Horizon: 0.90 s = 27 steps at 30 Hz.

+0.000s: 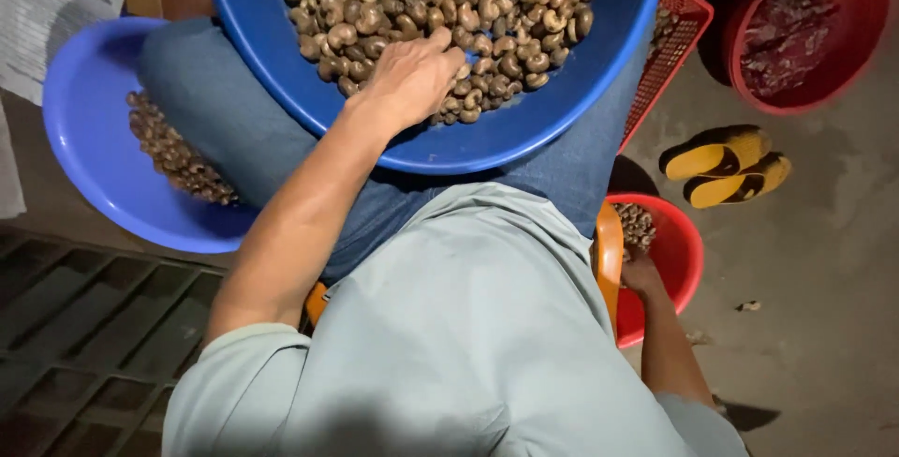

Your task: Manual sorting of cashew nuts from a large bowl into smaller containers based on quality or type.

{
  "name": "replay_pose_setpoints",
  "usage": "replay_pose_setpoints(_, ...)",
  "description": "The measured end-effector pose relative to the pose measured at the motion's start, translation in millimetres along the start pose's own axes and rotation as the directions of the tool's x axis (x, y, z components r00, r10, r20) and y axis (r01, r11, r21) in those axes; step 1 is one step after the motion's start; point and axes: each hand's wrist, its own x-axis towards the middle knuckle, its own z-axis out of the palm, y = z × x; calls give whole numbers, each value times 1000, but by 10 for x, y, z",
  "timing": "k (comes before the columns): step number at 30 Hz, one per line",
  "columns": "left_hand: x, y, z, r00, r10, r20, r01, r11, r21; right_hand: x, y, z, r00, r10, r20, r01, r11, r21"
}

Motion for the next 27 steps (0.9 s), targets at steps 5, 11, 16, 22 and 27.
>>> replay_pose_setpoints(5,23,-37,-428,957,-162,239,232,924,-304,113,-373,-156,959,-139,-247,10,888,-459)
replay_pose_setpoints(11,-30,-317,-757,990,-131,53,117,553,-825,-1460,-2655,-467,322,-795,-515,671,575,-467)
replay_pose_setpoints(16,-65,-355,-724,973,-229,-7,104,467,-878,-2318,-3852,-374,-27,-978,-205,811,98,-577)
replay_pose_setpoints(22,-129,-304,-706,985,-169,42,128,540,-832,-1829,-4491,17,144,-983,114,443,-39,-896)
replay_pose_setpoints(27,-121,-401,-547,986,-59,-156,-87,613,-785,-1555,-4662,622,660,-724,201,300,8,-954)
